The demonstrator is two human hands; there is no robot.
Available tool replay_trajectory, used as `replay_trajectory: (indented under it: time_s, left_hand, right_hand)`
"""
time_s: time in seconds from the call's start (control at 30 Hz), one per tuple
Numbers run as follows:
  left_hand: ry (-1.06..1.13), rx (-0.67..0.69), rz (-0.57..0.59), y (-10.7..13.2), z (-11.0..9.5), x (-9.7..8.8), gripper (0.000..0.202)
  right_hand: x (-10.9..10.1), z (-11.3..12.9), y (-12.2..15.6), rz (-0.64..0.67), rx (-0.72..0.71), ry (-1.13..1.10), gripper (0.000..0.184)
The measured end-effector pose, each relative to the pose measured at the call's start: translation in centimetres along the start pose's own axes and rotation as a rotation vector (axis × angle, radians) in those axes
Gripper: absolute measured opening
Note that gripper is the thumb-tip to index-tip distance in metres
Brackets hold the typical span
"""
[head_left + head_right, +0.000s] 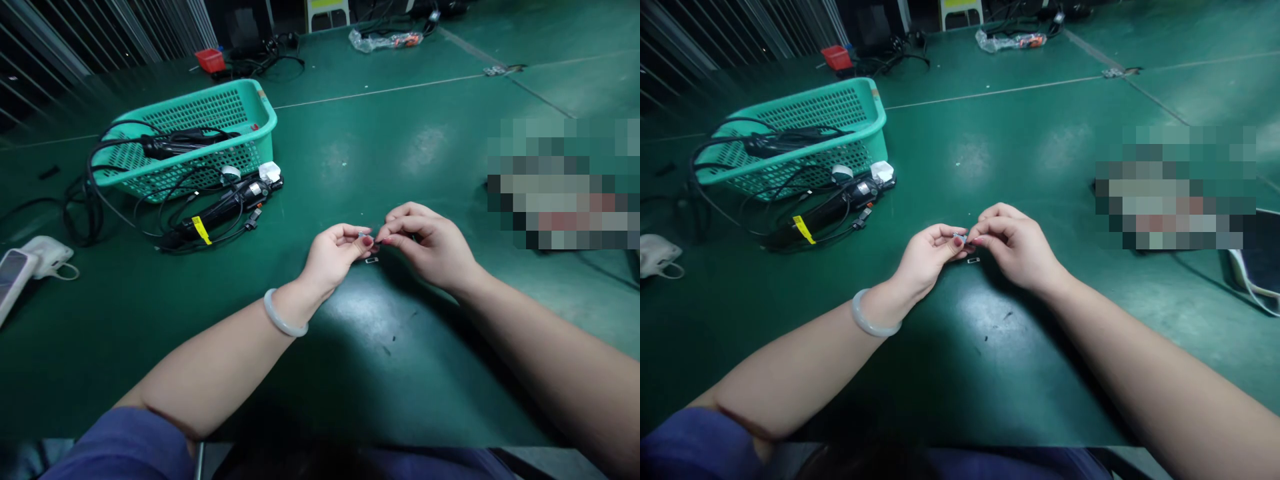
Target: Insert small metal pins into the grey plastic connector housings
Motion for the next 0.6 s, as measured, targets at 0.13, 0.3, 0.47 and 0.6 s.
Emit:
replay_trajectory:
  time_s: [0.13, 0.3, 0.47, 0.6]
  left_hand:
    - [0.000, -0.002, 0.026, 0.01, 0.03, 0.12, 0.038]
    - [0.003, -0.011, 0.039, 0.12, 0.10, 0.23, 0.037]
    - [0.018, -0.014, 0.039, 0.12, 0.08, 0.32, 0.035]
    - [0.010, -0.001, 0.036, 0.06, -0.01, 0.29, 0.033]
  right_hand:
    - [-0.19, 0.16, -0.07, 0.008, -0.042, -0.002, 0.014]
    - [-0.30, 0.30, -0.14, 0.036, -0.074, 0.014, 0.014]
    - [-0.48, 0.82, -0.08, 0.039, -0.125, 0.032, 0.015]
    - [-0.40, 0.88, -0.06, 0.070, -0.109, 0.053, 0.017]
Point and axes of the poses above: each hand's wrist, its own y-axis away from the middle knuckle, its own x-axis out of the palm, z = x × y, the point moved 6 cm from there along -y, towards the middle knuckle, and after that the axes turned 1 degree about z, right-handed, at the moved point
